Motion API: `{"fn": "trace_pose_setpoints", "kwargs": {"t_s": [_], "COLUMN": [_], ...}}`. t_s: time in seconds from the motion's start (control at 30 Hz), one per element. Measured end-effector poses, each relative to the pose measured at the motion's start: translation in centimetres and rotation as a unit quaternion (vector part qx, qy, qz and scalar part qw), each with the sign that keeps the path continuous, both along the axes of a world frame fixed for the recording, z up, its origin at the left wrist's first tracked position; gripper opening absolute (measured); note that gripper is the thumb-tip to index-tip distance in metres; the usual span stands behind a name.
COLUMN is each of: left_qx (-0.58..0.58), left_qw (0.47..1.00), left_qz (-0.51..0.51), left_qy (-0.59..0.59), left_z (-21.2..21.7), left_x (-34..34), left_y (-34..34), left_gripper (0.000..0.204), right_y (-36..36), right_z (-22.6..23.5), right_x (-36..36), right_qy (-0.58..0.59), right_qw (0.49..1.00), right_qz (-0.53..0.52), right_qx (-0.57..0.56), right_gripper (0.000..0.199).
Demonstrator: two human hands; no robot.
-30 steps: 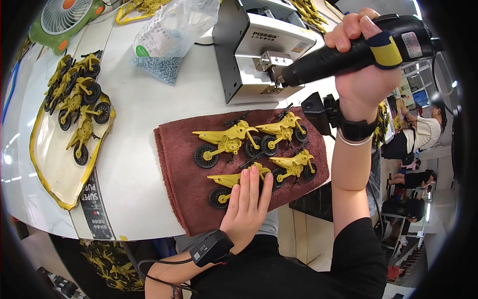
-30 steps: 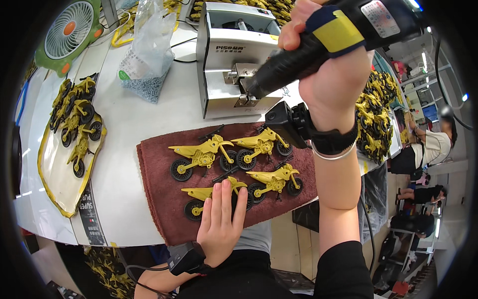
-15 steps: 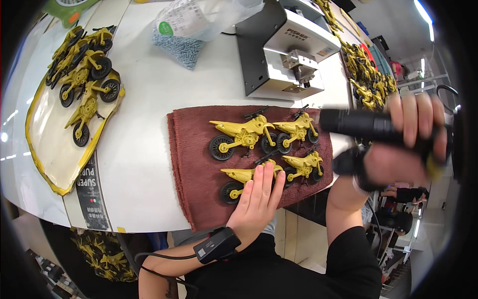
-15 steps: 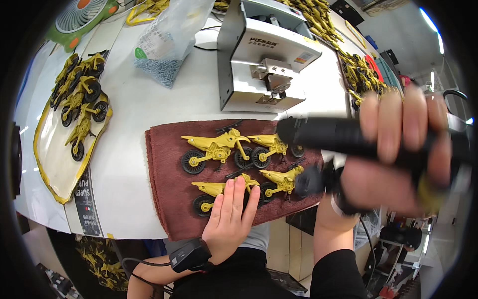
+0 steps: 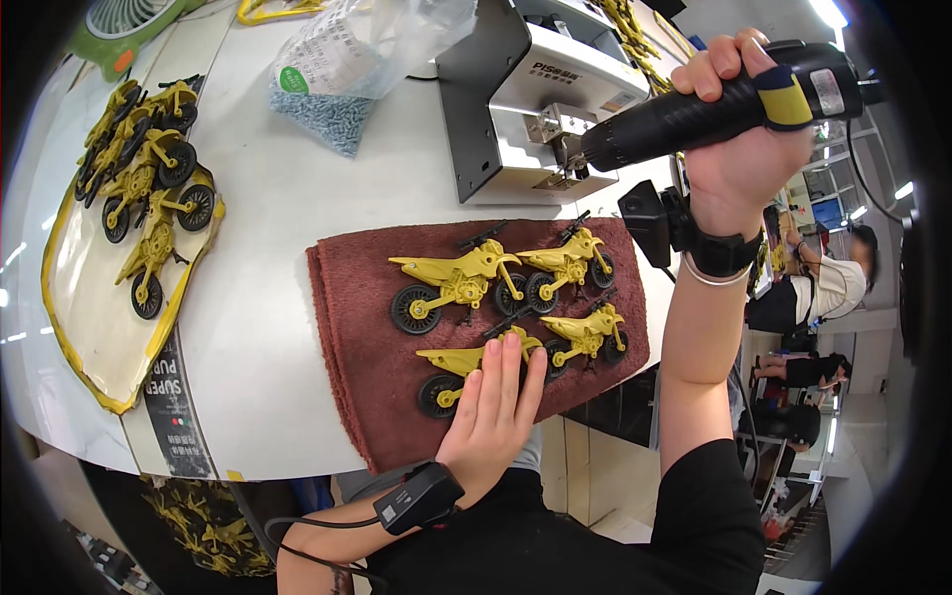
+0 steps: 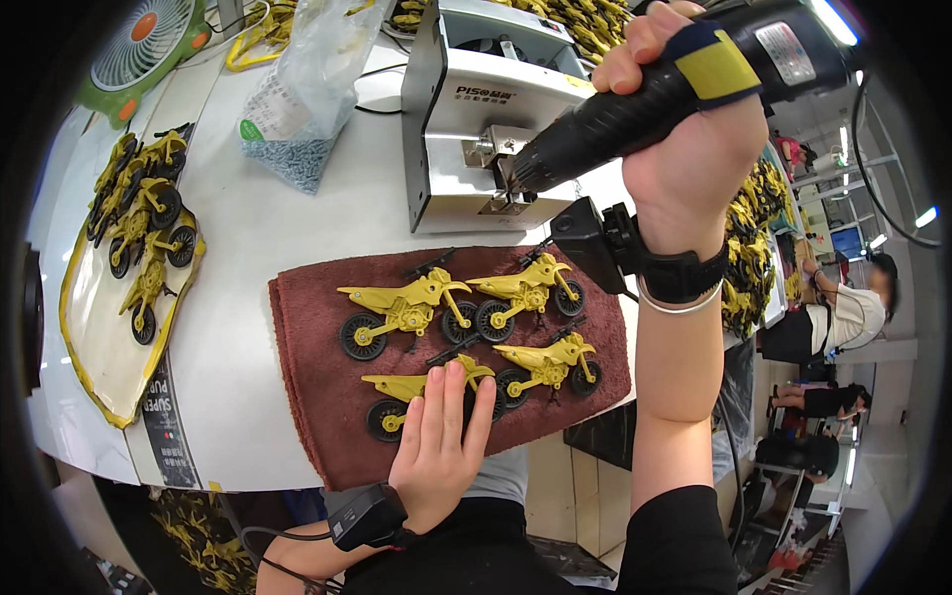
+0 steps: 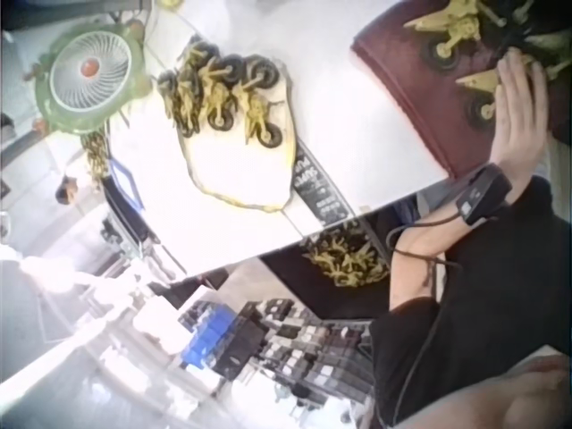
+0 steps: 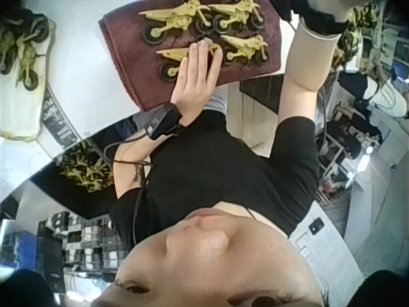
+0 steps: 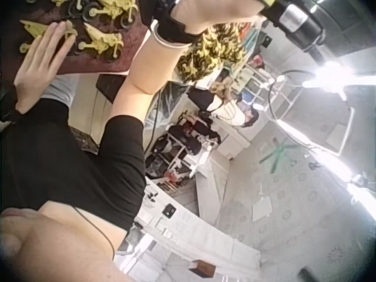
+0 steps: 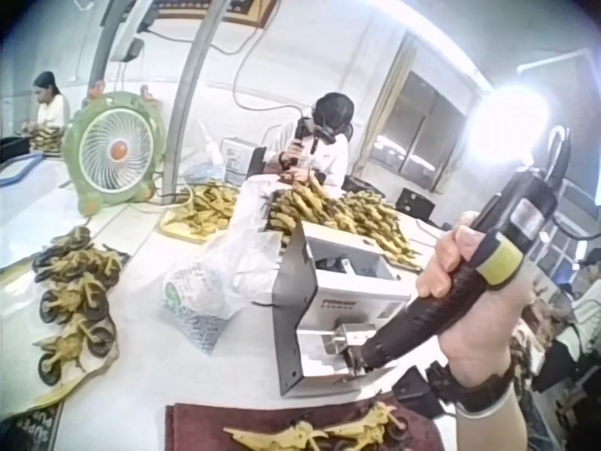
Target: Assembling components of toy motorcycles using a handheld electric screwdriver on a factory workbench.
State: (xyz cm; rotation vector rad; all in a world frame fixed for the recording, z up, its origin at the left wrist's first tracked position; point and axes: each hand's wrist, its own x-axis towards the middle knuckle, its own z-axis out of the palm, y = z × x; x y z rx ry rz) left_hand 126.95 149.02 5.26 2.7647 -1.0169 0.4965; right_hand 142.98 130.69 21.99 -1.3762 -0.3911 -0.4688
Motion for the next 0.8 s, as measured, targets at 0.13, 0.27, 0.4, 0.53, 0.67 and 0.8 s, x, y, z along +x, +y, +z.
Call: {"fn": "trace_pose_setpoints", "kwargs": {"t_s": [0.13, 0.27, 0.4, 0.53, 0.67, 0.8], "left_qx": [0.008, -0.019, -0.019, -0.001, -0.015, -0.031], "left_qw": [1.000, 1.000, 1.000, 1.000, 0.999, 0.999], "left_qz": [0.005, -0.015, 0.009, -0.008, -0.018, -0.017], "left_qy": [0.000, 0.003, 0.008, -0.003, 0.026, 0.028], "left_z": [-0.1, 0.4, -0.5, -0.6, -0.9, -0.6], "left_x": [0.2, 0.3, -0.2, 0.1, 0.0, -0.2], "left_y": [0.3, 0.2, -0.3, 0.3, 0.1, -0.1], "left_gripper": [0.043, 0.040, 0.043, 0.047, 0.047, 0.048], "right_y": [0.4, 3.9, 6.1, 7.8, 8.1, 8.1], "right_z": [0.1, -0.2, -1.8, -2.9, -3.8, -4.0], "right_x": [0.1, -5.4, -9.1, -11.0, -11.4, -11.8], "right_qy": [0.045, 0.066, -0.006, -0.008, -0.031, -0.020], "right_qw": [0.999, 0.981, 0.956, 0.943, 0.954, 0.959], "right_qz": [0.020, 0.170, 0.290, 0.331, 0.299, 0.283], "right_qx": [-0.014, 0.060, 0.044, 0.038, -0.006, -0.005], "right_gripper": [0.014, 0.023, 0.028, 0.028, 0.027, 0.027]}}
